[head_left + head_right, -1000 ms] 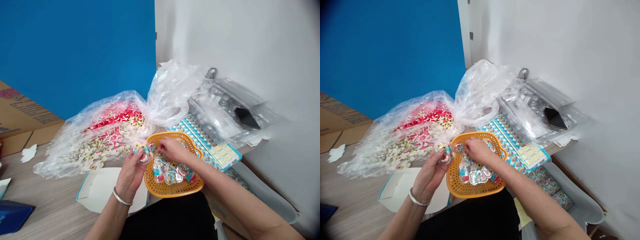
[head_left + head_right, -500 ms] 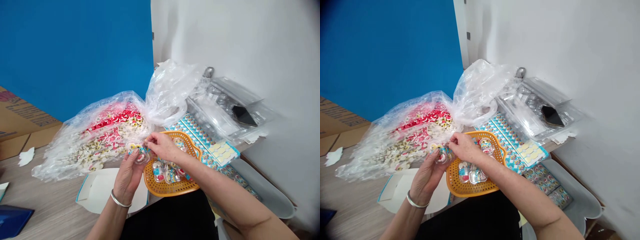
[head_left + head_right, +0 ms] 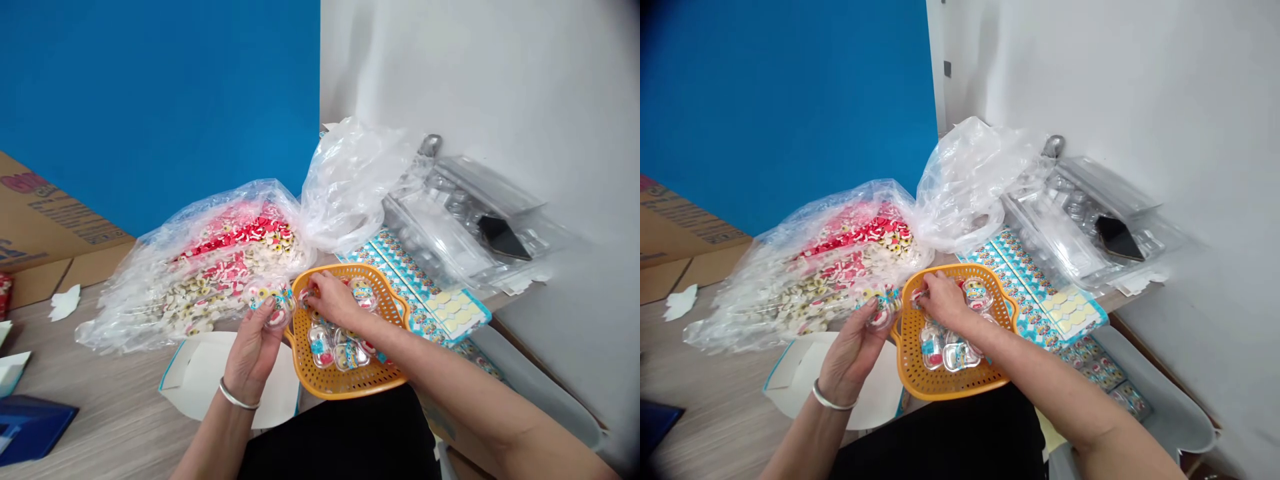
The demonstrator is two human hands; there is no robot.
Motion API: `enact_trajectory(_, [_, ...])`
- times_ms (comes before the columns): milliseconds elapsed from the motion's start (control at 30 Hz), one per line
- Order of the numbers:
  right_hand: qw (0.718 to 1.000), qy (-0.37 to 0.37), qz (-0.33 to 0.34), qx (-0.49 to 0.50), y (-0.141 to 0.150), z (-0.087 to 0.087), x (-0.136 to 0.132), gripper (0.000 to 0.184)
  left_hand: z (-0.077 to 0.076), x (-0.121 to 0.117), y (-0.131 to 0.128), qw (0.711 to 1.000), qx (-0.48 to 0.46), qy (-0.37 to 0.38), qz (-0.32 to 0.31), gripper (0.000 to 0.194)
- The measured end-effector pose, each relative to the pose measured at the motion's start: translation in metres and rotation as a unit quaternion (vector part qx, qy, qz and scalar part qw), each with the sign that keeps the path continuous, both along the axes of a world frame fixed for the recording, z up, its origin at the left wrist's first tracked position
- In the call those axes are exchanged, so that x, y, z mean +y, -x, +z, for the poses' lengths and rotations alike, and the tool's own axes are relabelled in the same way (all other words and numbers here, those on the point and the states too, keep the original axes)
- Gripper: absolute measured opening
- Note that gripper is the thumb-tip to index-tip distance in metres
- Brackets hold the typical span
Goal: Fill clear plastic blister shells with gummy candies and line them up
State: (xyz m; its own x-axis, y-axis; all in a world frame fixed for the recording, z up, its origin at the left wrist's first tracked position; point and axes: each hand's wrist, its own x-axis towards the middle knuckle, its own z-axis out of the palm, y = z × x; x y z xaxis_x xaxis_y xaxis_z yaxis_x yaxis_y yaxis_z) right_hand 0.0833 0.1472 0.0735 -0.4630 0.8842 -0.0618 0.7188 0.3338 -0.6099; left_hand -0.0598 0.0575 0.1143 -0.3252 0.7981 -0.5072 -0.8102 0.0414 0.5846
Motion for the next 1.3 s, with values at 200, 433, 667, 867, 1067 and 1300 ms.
enact_trajectory(200, [0.993, 0.041, 0.027, 0.104, -0.012, 0.003, 0.017, 0.016, -0.005, -0.001, 0.005, 0.999, 0.012, -0.029, -0.009, 0.01])
enact_trajectory(433, [0.936, 0.179, 0.008, 0.303, -0.008, 0.045, 0.009, 0.021, 0.0, -0.001, -0.007, 0.996, 0.018, -0.068, -0.05, 0.019])
enact_trajectory(667, [0.997, 0.057, 0.044, -0.011, -0.017, 0.048, -0.005, 0.017, 0.0, -0.007, -0.002, 0.997, 0.018, -0.046, -0.055, 0.014])
enact_trajectory(867, [0.979, -0.003, 0.073, -0.188, -0.019, 0.018, -0.024, 0.028, -0.006, -0.015, 0.009, 0.998, 0.006, -0.039, -0.056, 0.01])
enact_trajectory(1067, [0.992, -0.02, 0.029, -0.12, -0.023, 0.042, -0.024, 0.005, -0.006, -0.029, 0.018, 0.994, -0.016, -0.051, -0.09, 0.01])
enact_trajectory(1300, [0.98, 0.079, -0.019, 0.182, 0.031, 0.062, -0.08, 0.011, 0.001, -0.07, 0.042, 0.988, 0.003, -0.059, -0.142, 0.033])
